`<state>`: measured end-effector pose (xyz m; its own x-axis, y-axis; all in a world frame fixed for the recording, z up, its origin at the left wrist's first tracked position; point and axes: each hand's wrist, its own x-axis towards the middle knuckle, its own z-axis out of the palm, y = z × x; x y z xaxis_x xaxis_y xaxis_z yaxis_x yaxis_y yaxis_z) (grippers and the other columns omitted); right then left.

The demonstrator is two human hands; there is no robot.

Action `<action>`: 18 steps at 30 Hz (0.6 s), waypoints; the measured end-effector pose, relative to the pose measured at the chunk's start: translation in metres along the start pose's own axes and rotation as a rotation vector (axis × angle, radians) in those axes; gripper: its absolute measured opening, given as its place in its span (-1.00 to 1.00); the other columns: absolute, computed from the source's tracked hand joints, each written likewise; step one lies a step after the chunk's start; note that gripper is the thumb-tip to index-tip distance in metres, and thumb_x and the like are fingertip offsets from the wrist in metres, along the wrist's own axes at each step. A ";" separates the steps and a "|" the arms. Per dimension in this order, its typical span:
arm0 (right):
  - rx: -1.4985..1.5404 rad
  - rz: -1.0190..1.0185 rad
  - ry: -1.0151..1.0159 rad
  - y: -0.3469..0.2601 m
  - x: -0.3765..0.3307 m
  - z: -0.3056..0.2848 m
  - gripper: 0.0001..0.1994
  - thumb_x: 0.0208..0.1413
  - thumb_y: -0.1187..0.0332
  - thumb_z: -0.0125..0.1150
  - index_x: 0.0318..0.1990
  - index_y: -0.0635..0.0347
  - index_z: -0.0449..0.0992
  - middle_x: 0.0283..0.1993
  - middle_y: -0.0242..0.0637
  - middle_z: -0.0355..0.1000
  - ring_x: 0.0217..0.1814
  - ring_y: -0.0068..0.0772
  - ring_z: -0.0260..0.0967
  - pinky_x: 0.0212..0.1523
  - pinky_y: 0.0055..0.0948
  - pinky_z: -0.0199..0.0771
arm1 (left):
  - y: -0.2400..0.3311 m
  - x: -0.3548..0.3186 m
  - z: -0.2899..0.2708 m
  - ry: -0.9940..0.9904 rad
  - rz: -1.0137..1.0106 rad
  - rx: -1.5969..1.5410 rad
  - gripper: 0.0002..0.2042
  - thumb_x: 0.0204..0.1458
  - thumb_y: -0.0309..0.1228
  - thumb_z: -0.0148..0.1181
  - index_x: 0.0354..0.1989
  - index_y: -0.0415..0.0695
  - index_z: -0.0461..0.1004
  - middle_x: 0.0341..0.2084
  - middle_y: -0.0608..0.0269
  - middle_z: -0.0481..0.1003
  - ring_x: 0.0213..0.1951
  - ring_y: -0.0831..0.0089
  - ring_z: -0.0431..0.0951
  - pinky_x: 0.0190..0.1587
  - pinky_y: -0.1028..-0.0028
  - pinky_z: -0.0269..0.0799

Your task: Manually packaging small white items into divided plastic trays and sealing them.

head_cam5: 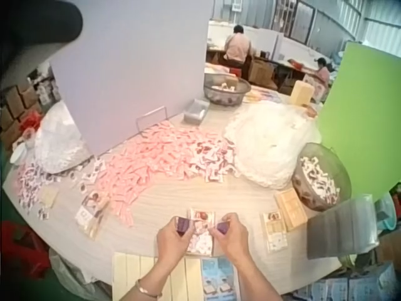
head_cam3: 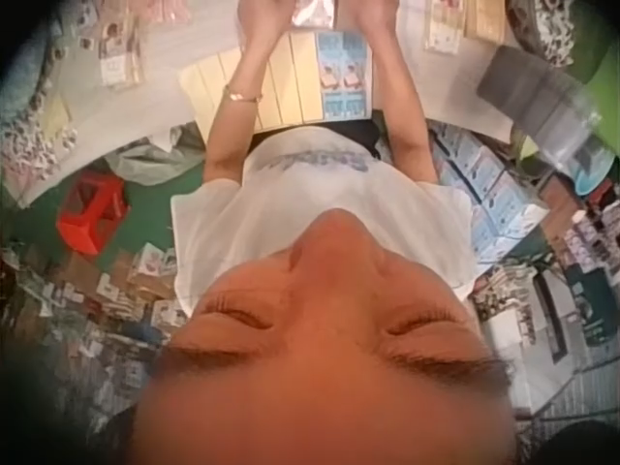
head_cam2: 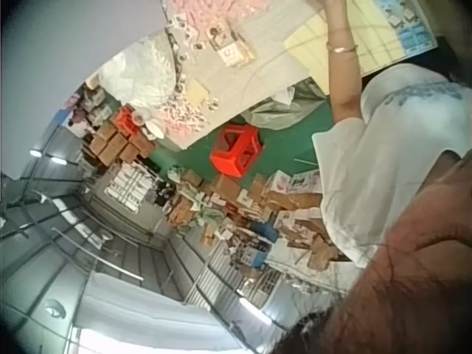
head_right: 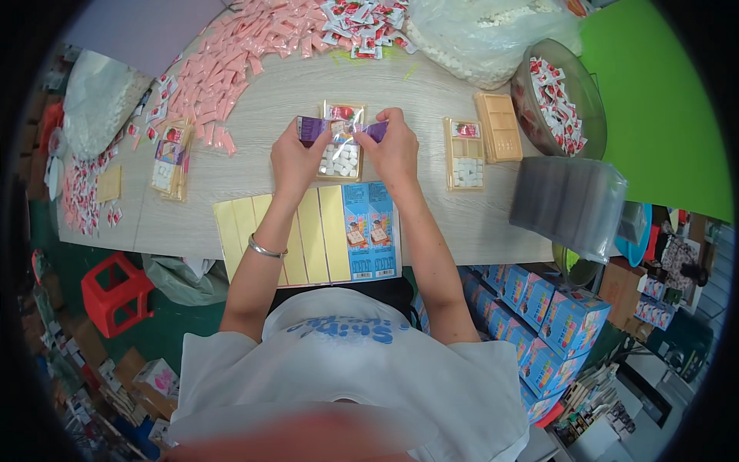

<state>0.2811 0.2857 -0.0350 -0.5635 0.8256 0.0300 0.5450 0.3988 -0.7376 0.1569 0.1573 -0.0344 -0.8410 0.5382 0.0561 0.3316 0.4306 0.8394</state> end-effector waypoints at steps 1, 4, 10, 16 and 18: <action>0.000 0.007 -0.003 0.000 0.000 0.000 -0.51 -0.11 0.23 0.61 -0.11 0.18 0.43 -0.36 -0.14 0.58 -0.33 -0.24 0.60 -0.28 -0.32 0.56 | 0.004 0.001 -0.004 -0.123 -0.133 -0.046 -0.67 -0.04 -0.25 0.48 -0.34 -0.26 0.52 -0.48 -0.01 0.61 -0.34 0.02 0.65 -0.25 0.18 0.51; 0.005 0.002 -0.012 0.001 0.000 -0.001 -0.51 -0.11 0.23 0.61 -0.11 0.18 0.43 -0.36 -0.14 0.58 -0.33 -0.23 0.60 -0.27 -0.31 0.57 | -0.001 0.000 -0.003 -0.092 -0.094 -0.050 -0.68 -0.04 -0.26 0.47 -0.35 -0.26 0.52 -0.50 -0.02 0.61 -0.36 0.01 0.66 -0.27 0.18 0.50; -0.016 -0.041 0.012 0.004 -0.002 -0.001 -0.51 -0.11 0.22 0.61 -0.10 0.18 0.44 -0.36 -0.15 0.58 -0.32 -0.24 0.60 -0.26 -0.31 0.57 | -0.004 0.004 0.004 0.034 -0.120 -0.046 -0.61 -0.12 -0.28 0.53 -0.23 -0.32 0.56 -0.47 0.04 0.63 -0.37 0.20 0.68 -0.24 0.26 0.55; 0.280 0.048 -0.052 0.017 -0.002 -0.002 -0.55 -0.03 0.32 0.56 -0.04 0.19 0.44 -0.30 -0.26 0.59 -0.30 -0.43 0.57 -0.30 -0.45 0.53 | -0.004 0.001 0.005 -0.321 -0.472 -0.900 -0.46 0.05 -0.54 0.41 0.19 -0.43 0.34 -0.11 0.05 0.61 -0.14 0.33 0.68 -0.10 0.34 0.68; 0.481 0.049 -0.059 0.026 -0.004 -0.007 -0.55 0.00 0.36 0.53 -0.01 0.20 0.43 -0.28 -0.29 0.59 -0.29 -0.48 0.56 -0.30 -0.49 0.52 | 0.004 -0.013 -0.004 -0.310 -0.483 -1.033 -0.49 0.07 -0.59 0.36 0.20 -0.38 0.35 -0.07 0.03 0.59 -0.11 0.32 0.68 -0.06 0.32 0.68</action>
<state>0.3020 0.2955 -0.0492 -0.5864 0.8090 -0.0411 0.2307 0.1182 -0.9658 0.1673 0.1496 -0.0295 -0.5977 0.6942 -0.4011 -0.6147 -0.0758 0.7851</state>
